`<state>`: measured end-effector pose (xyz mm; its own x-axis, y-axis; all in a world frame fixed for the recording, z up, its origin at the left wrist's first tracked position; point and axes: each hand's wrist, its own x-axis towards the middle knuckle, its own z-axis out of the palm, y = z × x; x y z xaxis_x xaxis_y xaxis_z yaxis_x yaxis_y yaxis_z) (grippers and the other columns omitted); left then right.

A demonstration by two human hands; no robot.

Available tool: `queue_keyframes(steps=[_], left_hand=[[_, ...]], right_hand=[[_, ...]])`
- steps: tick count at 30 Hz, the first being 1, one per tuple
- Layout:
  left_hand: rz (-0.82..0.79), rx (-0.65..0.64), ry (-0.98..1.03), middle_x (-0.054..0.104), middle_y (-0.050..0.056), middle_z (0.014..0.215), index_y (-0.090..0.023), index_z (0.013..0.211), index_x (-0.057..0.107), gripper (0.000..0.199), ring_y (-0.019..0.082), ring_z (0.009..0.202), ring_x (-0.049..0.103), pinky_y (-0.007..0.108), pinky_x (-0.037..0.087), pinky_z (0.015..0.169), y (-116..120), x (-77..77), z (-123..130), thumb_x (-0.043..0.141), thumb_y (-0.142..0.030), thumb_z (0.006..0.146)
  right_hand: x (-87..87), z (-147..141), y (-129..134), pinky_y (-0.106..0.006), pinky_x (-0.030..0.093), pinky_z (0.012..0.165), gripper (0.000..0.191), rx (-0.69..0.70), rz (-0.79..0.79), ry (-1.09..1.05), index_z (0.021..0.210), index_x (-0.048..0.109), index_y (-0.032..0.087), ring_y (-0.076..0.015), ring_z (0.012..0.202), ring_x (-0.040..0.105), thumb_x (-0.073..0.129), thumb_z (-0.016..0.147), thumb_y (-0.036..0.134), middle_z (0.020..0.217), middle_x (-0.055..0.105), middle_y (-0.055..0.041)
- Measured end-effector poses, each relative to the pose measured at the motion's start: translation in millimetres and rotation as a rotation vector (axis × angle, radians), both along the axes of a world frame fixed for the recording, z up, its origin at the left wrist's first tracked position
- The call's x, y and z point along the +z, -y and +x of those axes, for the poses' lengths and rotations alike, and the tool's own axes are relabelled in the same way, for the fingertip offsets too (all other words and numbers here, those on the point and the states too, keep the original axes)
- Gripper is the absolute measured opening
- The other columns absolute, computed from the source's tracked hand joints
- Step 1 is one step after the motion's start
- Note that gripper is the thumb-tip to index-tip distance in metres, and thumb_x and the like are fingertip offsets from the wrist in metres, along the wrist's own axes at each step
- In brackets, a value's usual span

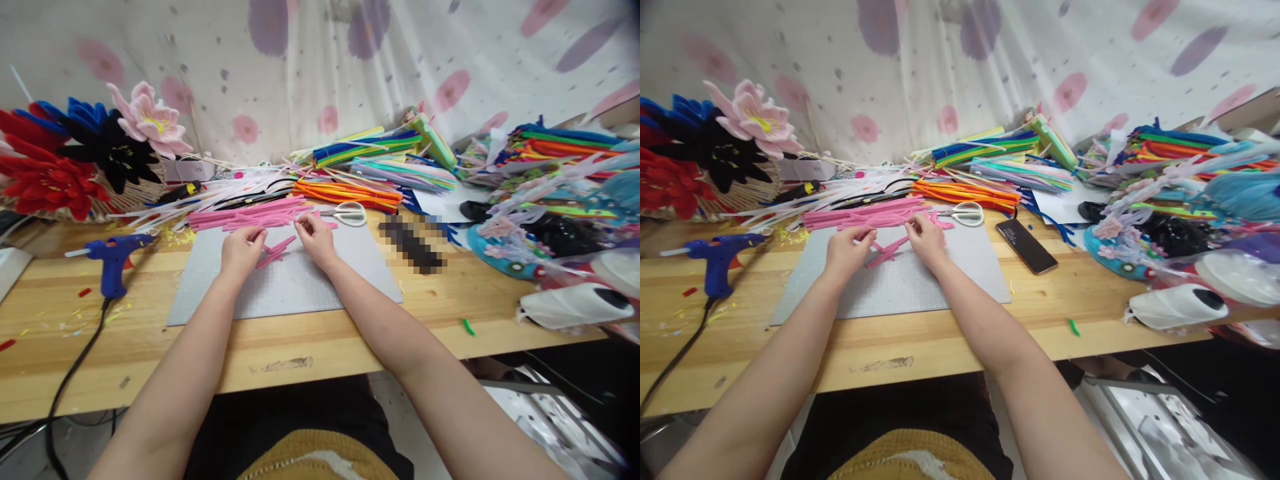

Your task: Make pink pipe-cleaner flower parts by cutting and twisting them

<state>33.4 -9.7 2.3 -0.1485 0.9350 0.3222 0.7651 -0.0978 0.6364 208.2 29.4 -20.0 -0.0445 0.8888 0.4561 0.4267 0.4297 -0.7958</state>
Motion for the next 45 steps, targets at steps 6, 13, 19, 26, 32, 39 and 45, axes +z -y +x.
queue_keyframes(steps=[6, 13, 19, 26, 32, 39, 45], left_hand=[[-0.066, -0.071, 0.105, 0.070, 0.005, 0.083, -0.018, 0.110, 0.060, 0.043, 0.016, 0.070, 0.063, 0.026, 0.043, 0.066, 8.0, 5.4, 12.6, 0.036, -0.046, 0.088], [0.080, -0.027, -0.109, 0.068, 0.006, 0.092, -0.019, 0.094, 0.066, 0.032, 0.019, 0.089, 0.061, 0.028, 0.042, 0.076, 10.4, 14.9, 8.8, 0.039, -0.034, 0.088], [-0.239, -0.145, 0.504, 0.071, 0.007, 0.082, -0.016, 0.087, 0.070, 0.026, 0.020, 0.076, 0.065, 0.030, 0.050, 0.066, 5.4, 5.3, 12.9, 0.059, -0.035, 0.074], [-0.482, -0.216, 0.931, 0.071, 0.011, 0.084, -0.011, 0.074, 0.068, 0.022, 0.017, 0.070, 0.067, 0.026, 0.052, 0.058, 9.1, 5.5, 26.3, 0.070, -0.032, 0.066], [-0.517, -0.207, 0.960, 0.070, 0.010, 0.078, -0.010, 0.071, 0.066, 0.017, 0.017, 0.070, 0.067, 0.025, 0.053, 0.058, 9.9, 6.2, 26.2, 0.071, -0.026, 0.067], [-0.524, -0.234, 0.930, 0.069, 0.007, 0.071, -0.010, 0.071, 0.066, 0.015, 0.017, 0.073, 0.067, 0.028, 0.054, 0.065, 11.6, 7.5, 26.7, 0.071, -0.023, 0.067], [-0.535, -0.238, 0.890, 0.070, 0.009, 0.076, -0.010, 0.072, 0.067, 0.020, 0.017, 0.071, 0.067, 0.031, 0.054, 0.066, 10.7, 5.8, 26.5, 0.075, -0.025, 0.061]], right_hand=[[-2.7, -5.2, -0.5, -0.024, 0.035, 0.057, 0.012, 0.070, -0.068, -0.119, 0.075, 0.054, 0.018, -0.0103, 0.058, 0.046, 0.051, 0.077, 0.029, 0.063, 0.052, 0.0023], [-6.3, 4.0, -9.8, -0.024, 0.035, 0.060, 0.012, 0.006, -0.077, -0.224, 0.072, 0.053, 0.019, -0.0097, 0.058, 0.045, 0.053, 0.075, 0.031, 0.062, 0.050, 0.0035], [-3.8, 1.7, -10.8, -0.022, 0.033, 0.053, 0.019, 0.284, -0.252, -0.461, 0.070, 0.049, 0.018, -0.0070, 0.050, 0.040, 0.058, 0.072, 0.035, 0.057, 0.048, 0.0051], [4.6, -4.2, 0.7, -0.022, 0.036, 0.053, 0.028, 0.515, -0.349, -0.437, 0.070, 0.053, 0.017, -0.0073, 0.054, 0.046, 0.066, 0.066, 0.041, 0.059, 0.052, 0.0043], [1.5, -5.4, -0.3, -0.023, 0.041, 0.062, 0.028, 0.547, -0.337, -0.416, 0.070, 0.057, 0.016, -0.0092, 0.063, 0.051, 0.068, 0.064, 0.041, 0.064, 0.056, 0.0025], [2.3, -7.7, 3.8, -0.023, 0.039, 0.061, 0.023, 0.503, -0.359, -0.385, 0.067, 0.056, 0.016, -0.0083, 0.062, 0.049, 0.067, 0.066, 0.036, 0.065, 0.055, 0.0028], [4.9, -8.4, 5.5, -0.022, 0.038, 0.059, 0.023, 0.499, -0.384, -0.401, 0.065, 0.056, 0.016, -0.0079, 0.061, 0.048, 0.069, 0.064, 0.035, 0.064, 0.055, 0.0028]])
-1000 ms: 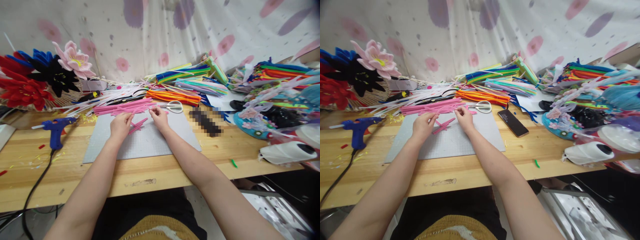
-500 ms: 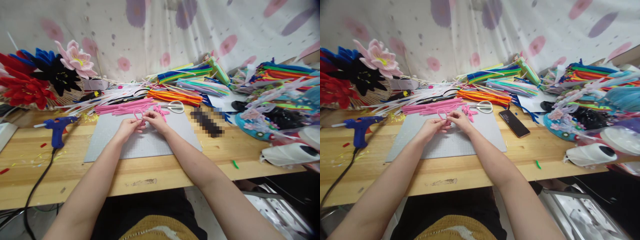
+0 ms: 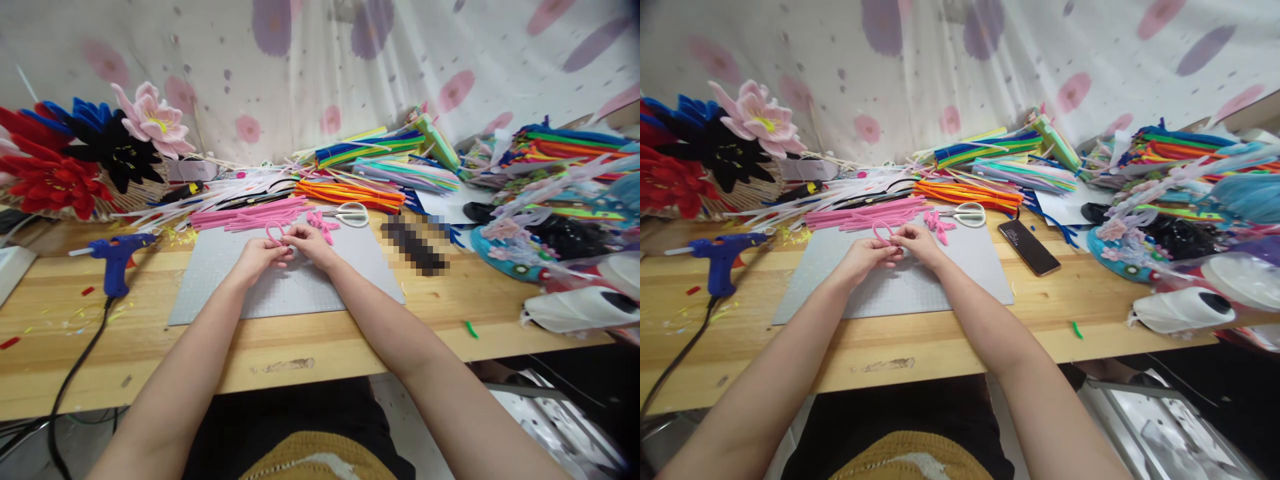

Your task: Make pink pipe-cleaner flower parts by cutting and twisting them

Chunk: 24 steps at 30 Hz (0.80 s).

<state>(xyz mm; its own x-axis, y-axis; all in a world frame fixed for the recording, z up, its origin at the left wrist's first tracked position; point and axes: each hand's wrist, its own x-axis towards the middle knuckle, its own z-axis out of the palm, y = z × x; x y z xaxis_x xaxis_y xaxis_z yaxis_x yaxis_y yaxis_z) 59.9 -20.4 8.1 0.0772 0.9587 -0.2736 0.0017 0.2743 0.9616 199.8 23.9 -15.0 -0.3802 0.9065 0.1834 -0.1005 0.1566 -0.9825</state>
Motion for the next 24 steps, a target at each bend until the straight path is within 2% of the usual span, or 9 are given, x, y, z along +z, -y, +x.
queue_keyframes(steps=[5, 9, 11, 14, 18, 24], left_hand=[[-0.010, -0.096, 0.049, 0.069, 0.007, 0.075, -0.011, 0.072, 0.068, 0.015, 0.011, 0.063, 0.063, 0.027, 0.053, 0.068, -1.7, -0.4, -5.6, 0.072, -0.023, 0.065], [-0.064, -0.211, 0.133, 0.067, 0.005, 0.074, -0.012, 0.070, 0.066, 0.009, 0.006, 0.058, 0.058, 0.022, 0.051, 0.063, -2.4, -1.4, -7.8, 0.070, -0.019, 0.067], [-0.083, -0.252, 0.133, 0.067, 0.005, 0.073, -0.012, 0.070, 0.065, 0.008, 0.006, 0.056, 0.057, 0.020, 0.050, 0.060, -1.7, -1.3, -6.2, 0.070, -0.018, 0.067], [-0.092, -0.278, 0.117, 0.066, 0.004, 0.071, -0.013, 0.072, 0.066, 0.009, 0.006, 0.055, 0.055, 0.019, 0.049, 0.056, 0.1, 0.2, -2.5, 0.070, -0.017, 0.066], [-0.106, -0.291, 0.117, 0.066, 0.004, 0.070, -0.013, 0.073, 0.066, 0.010, 0.006, 0.054, 0.054, 0.019, 0.048, 0.055, 1.7, 1.9, -0.1, 0.070, -0.018, 0.066], [-0.097, -0.306, 0.099, 0.067, 0.005, 0.074, -0.012, 0.072, 0.064, 0.014, 0.006, 0.055, 0.056, 0.022, 0.049, 0.058, 2.0, -0.8, 0.7, 0.071, -0.020, 0.064]], right_hand=[[2.8, 5.6, -1.6, -0.018, 0.029, 0.046, 0.025, 0.041, -0.114, -0.080, 0.070, 0.059, 0.016, -0.0043, 0.050, 0.039, 0.068, 0.065, 0.038, 0.063, 0.054, 0.0039], [5.8, 9.6, -3.5, -0.017, 0.023, 0.040, 0.031, 0.132, -0.270, -0.274, 0.094, 0.063, 0.021, -0.0023, 0.047, 0.035, 0.060, 0.073, 0.044, 0.089, 0.063, 0.0003], [7.0, 10.0, -3.4, -0.017, 0.023, 0.038, 0.034, 0.215, -0.335, -0.293, 0.096, 0.063, 0.020, -0.0023, 0.046, 0.034, 0.060, 0.073, 0.045, 0.094, 0.064, -0.0021], [7.1, 9.1, -3.1, -0.017, 0.023, 0.036, 0.032, 0.263, -0.411, -0.284, 0.088, 0.064, 0.017, -0.0022, 0.043, 0.032, 0.062, 0.073, 0.044, 0.086, 0.066, -0.0036], [5.4, 8.5, -5.2, -0.016, 0.023, 0.036, 0.022, 0.198, -0.499, -0.341, 0.084, 0.063, 0.015, -0.0020, 0.042, 0.031, 0.064, 0.073, 0.035, 0.075, 0.064, -0.0013], [9.0, 9.1, -4.9, -0.015, 0.021, 0.037, 0.014, 0.178, -0.605, -0.393, 0.074, 0.060, 0.012, -0.0011, 0.039, 0.024, 0.064, 0.074, 0.025, 0.051, 0.047, 0.0057]])
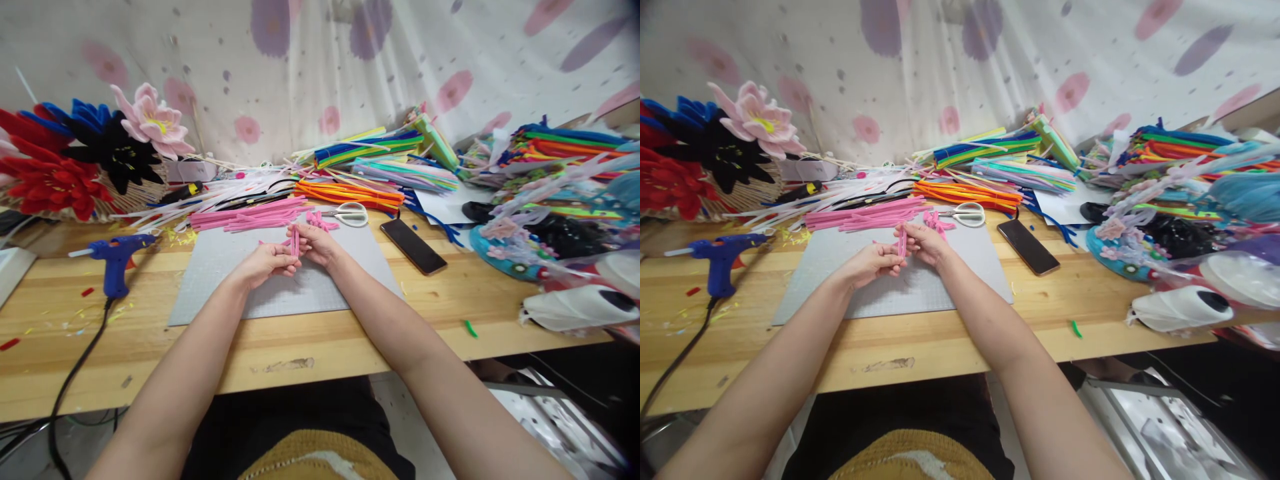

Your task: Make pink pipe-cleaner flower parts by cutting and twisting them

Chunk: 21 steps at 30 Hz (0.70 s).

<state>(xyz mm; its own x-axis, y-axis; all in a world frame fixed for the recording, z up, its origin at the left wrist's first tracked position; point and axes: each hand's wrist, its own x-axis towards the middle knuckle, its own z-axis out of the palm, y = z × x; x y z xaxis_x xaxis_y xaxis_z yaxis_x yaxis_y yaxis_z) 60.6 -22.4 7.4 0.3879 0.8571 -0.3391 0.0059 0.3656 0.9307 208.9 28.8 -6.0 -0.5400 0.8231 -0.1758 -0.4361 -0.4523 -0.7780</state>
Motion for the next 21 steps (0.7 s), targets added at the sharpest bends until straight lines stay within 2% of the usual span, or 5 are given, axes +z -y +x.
queue_keyframes(steps=[8, 12, 16, 19, 21], left_hand=[[0.063, -0.003, -0.017, 0.069, 0.005, 0.069, -0.011, 0.089, 0.060, 0.036, 0.011, 0.056, 0.062, 0.025, 0.051, 0.060, 0.8, -2.6, 3.0, 0.076, -0.023, 0.059], [0.081, 0.041, -0.062, 0.068, 0.003, 0.063, -0.012, 0.107, 0.050, 0.056, 0.012, 0.052, 0.062, 0.026, 0.051, 0.058, 4.1, 3.6, 4.4, 0.077, -0.020, 0.059], [0.158, 0.121, -0.104, 0.069, 0.004, 0.067, -0.013, 0.116, 0.043, 0.061, 0.013, 0.056, 0.063, 0.025, 0.050, 0.058, 0.9, 7.6, -6.6, 0.072, -0.021, 0.064], [0.286, 0.228, -0.268, 0.069, 0.005, 0.071, -0.014, 0.117, 0.046, 0.053, 0.015, 0.058, 0.063, 0.026, 0.048, 0.054, -7.1, 5.2, -24.1, 0.066, -0.028, 0.069], [0.398, 0.338, -0.528, 0.069, 0.006, 0.079, -0.017, 0.116, 0.048, 0.048, 0.018, 0.065, 0.064, 0.030, 0.048, 0.059, -12.6, 2.5, -35.9, 0.061, -0.032, 0.073]], right_hand=[[1.0, -6.0, -0.3, -0.015, 0.014, 0.034, 0.005, -0.144, -0.009, 0.027, 0.063, 0.058, 0.011, -0.0003, 0.039, 0.023, 0.060, 0.067, 0.013, 0.052, 0.053, 0.0027], [2.0, -8.6, -0.1, -0.016, 0.016, 0.034, 0.007, -0.258, 0.012, 0.093, 0.057, 0.055, 0.012, -0.0012, 0.040, 0.025, 0.059, 0.063, 0.011, 0.052, 0.051, 0.0037], [0.6, -7.7, -2.1, -0.016, 0.022, 0.037, 0.006, -0.358, 0.097, 0.157, 0.061, 0.058, 0.014, -0.0021, 0.043, 0.033, 0.062, 0.063, 0.018, 0.055, 0.051, 0.0039], [-7.3, -7.0, -5.2, -0.017, 0.027, 0.039, 0.013, -0.352, 0.273, 0.285, 0.068, 0.061, 0.015, -0.0043, 0.046, 0.040, 0.064, 0.067, 0.028, 0.055, 0.050, 0.0039], [-15.2, -8.1, -7.2, -0.018, 0.028, 0.039, 0.015, -0.313, 0.376, 0.431, 0.076, 0.063, 0.016, -0.0051, 0.045, 0.041, 0.063, 0.069, 0.030, 0.058, 0.053, 0.0036]])
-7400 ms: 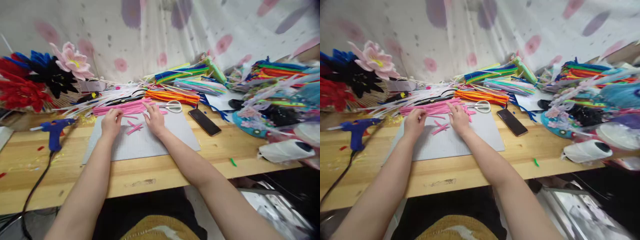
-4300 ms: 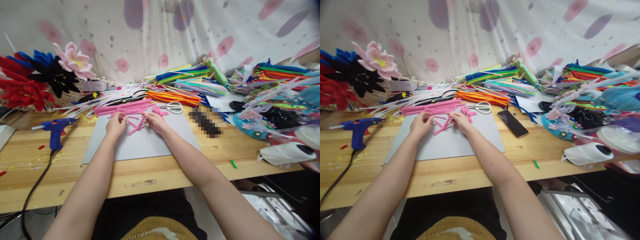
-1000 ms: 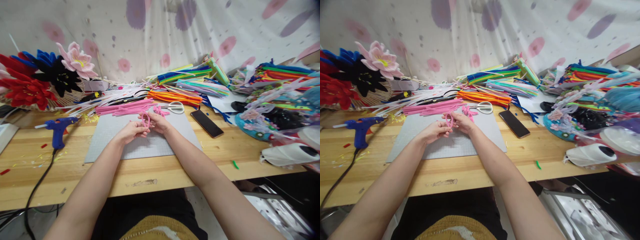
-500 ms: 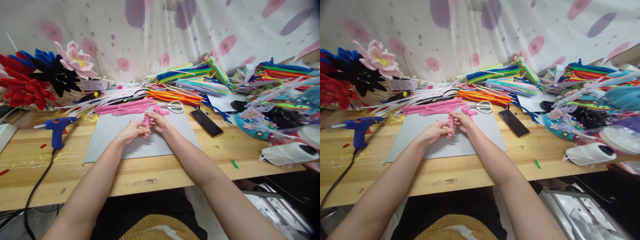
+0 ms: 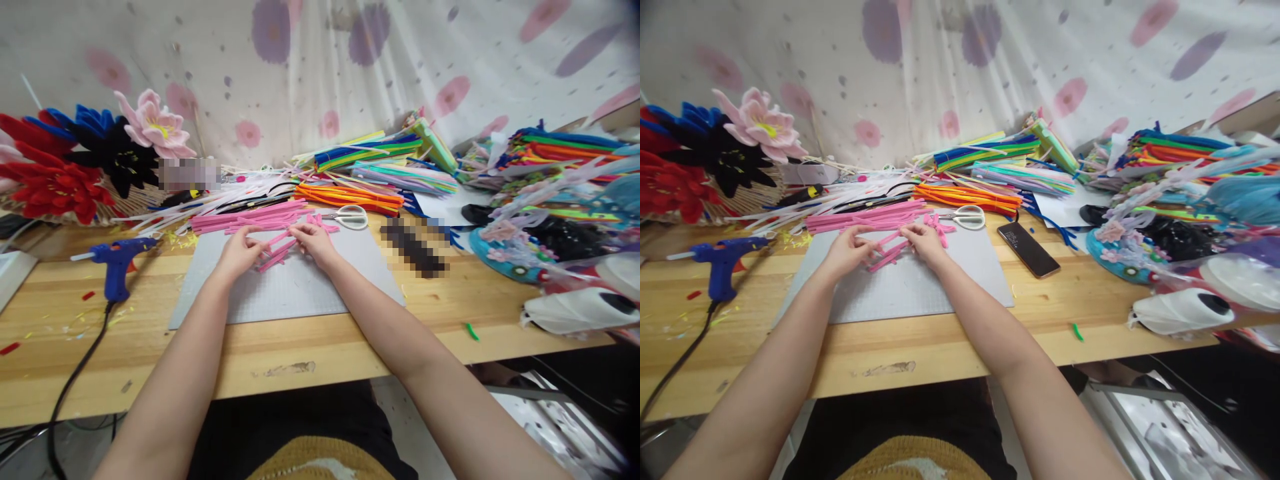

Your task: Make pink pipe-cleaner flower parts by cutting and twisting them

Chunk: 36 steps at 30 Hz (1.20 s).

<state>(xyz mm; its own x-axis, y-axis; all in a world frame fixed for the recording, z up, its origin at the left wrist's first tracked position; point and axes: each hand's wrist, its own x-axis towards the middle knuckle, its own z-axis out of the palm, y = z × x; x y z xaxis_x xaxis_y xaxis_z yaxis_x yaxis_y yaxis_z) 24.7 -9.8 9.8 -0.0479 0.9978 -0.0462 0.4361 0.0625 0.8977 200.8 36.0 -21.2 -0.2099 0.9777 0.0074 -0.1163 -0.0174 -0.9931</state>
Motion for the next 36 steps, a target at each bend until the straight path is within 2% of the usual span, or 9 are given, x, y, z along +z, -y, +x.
queue_keyframes(steps=[4, 7, 11, 17, 21, 24, 28, 32, 36], left_hand=[[0.134, 0.206, -0.554, 0.063, 0.011, 0.103, -0.022, 0.101, 0.060, 0.028, 0.027, 0.097, 0.059, 0.041, 0.044, 0.082, -7.7, -4.5, -13.4, 0.054, -0.037, 0.079], [0.202, 0.269, -0.683, 0.055, 0.014, 0.112, -0.021, 0.098, 0.062, 0.023, 0.030, 0.110, 0.050, 0.041, 0.040, 0.090, -14.2, -8.4, -15.4, 0.052, -0.033, 0.080], [0.243, 0.297, -0.739, 0.052, 0.014, 0.112, -0.019, 0.103, 0.061, 0.027, 0.030, 0.113, 0.046, 0.039, 0.037, 0.094, -28.2, -15.4, -18.9, 0.056, -0.028, 0.077], [0.157, 0.226, -0.821, 0.057, 0.013, 0.100, -0.019, 0.082, 0.064, 0.012, 0.030, 0.103, 0.051, 0.038, 0.041, 0.086, -41.9, -15.4, -28.0, 0.054, -0.024, 0.077], [0.281, 0.251, -0.898, 0.058, 0.015, 0.105, -0.016, 0.093, 0.061, 0.019, 0.028, 0.097, 0.055, 0.037, 0.041, 0.082, -37.8, -11.3, -32.2, 0.046, -0.020, 0.081], [0.396, 0.259, -0.910, 0.061, 0.015, 0.098, -0.015, 0.096, 0.059, 0.023, 0.027, 0.091, 0.057, 0.037, 0.042, 0.078, -31.3, -9.2, -33.1, 0.041, -0.022, 0.085], [0.615, 0.122, -0.901, 0.064, 0.011, 0.082, -0.017, 0.084, 0.060, 0.022, 0.024, 0.083, 0.059, 0.037, 0.041, 0.085, -20.7, -7.3, -25.6, 0.039, -0.023, 0.087], [0.781, -0.002, -0.813, 0.066, 0.007, 0.078, -0.018, 0.082, 0.061, 0.026, 0.019, 0.078, 0.060, 0.035, 0.038, 0.093, -7.4, -4.1, -9.9, 0.037, -0.026, 0.089], [0.750, 0.147, -0.666, 0.068, 0.009, 0.092, -0.018, 0.094, 0.064, 0.029, 0.019, 0.088, 0.061, 0.032, 0.042, 0.086, 3.5, 1.6, 1.7, 0.039, -0.032, 0.090]], right_hand=[[-12.2, -3.9, -2.3, -0.019, 0.037, 0.047, 0.021, -0.046, 0.115, 0.241, 0.090, 0.063, 0.018, -0.0050, 0.052, 0.048, 0.061, 0.070, 0.024, 0.086, 0.063, -0.0010], [-13.8, -4.8, -2.4, -0.022, 0.042, 0.054, 0.024, -0.102, 0.158, 0.298, 0.097, 0.061, 0.018, -0.0048, 0.054, 0.049, 0.056, 0.073, 0.021, 0.094, 0.062, -0.0020], [-12.5, -3.5, -2.2, -0.024, 0.044, 0.059, 0.024, -0.144, 0.168, 0.338, 0.098, 0.060, 0.018, -0.0048, 0.051, 0.047, 0.053, 0.075, 0.020, 0.090, 0.060, -0.0011], [-12.5, -3.1, -1.3, -0.026, 0.044, 0.068, 0.020, -0.181, 0.284, 0.430, 0.094, 0.062, 0.016, -0.0095, 0.064, 0.051, 0.052, 0.077, 0.022, 0.090, 0.061, -0.0031], [-10.4, -2.3, 0.8, -0.028, 0.044, 0.073, 0.021, -0.220, 0.431, 0.539, 0.096, 0.063, 0.014, -0.0124, 0.071, 0.052, 0.051, 0.079, 0.020, 0.089, 0.061, -0.0053], [-4.1, -1.7, 6.0, -0.029, 0.043, 0.075, 0.028, -0.268, 0.550, 0.642, 0.107, 0.060, 0.015, -0.0147, 0.075, 0.053, 0.049, 0.083, 0.021, 0.091, 0.061, -0.0062], [8.7, -2.4, 14.0, -0.033, 0.039, 0.080, 0.039, -0.314, 0.764, 0.888, 0.123, 0.054, 0.018, -0.0201, 0.087, 0.051, 0.050, 0.085, 0.025, 0.092, 0.059, -0.0084], [11.7, -4.1, 12.7, -0.034, 0.035, 0.080, 0.026, -0.284, 0.865, 1.016, 0.105, 0.065, 0.019, -0.0211, 0.086, 0.048, 0.050, 0.086, 0.028, 0.087, 0.058, -0.0091], [5.3, -4.9, 7.4, -0.032, 0.035, 0.077, 0.021, -0.340, 0.822, 0.863, 0.085, 0.068, 0.019, -0.0185, 0.081, 0.047, 0.050, 0.087, 0.029, 0.080, 0.058, -0.0068]])
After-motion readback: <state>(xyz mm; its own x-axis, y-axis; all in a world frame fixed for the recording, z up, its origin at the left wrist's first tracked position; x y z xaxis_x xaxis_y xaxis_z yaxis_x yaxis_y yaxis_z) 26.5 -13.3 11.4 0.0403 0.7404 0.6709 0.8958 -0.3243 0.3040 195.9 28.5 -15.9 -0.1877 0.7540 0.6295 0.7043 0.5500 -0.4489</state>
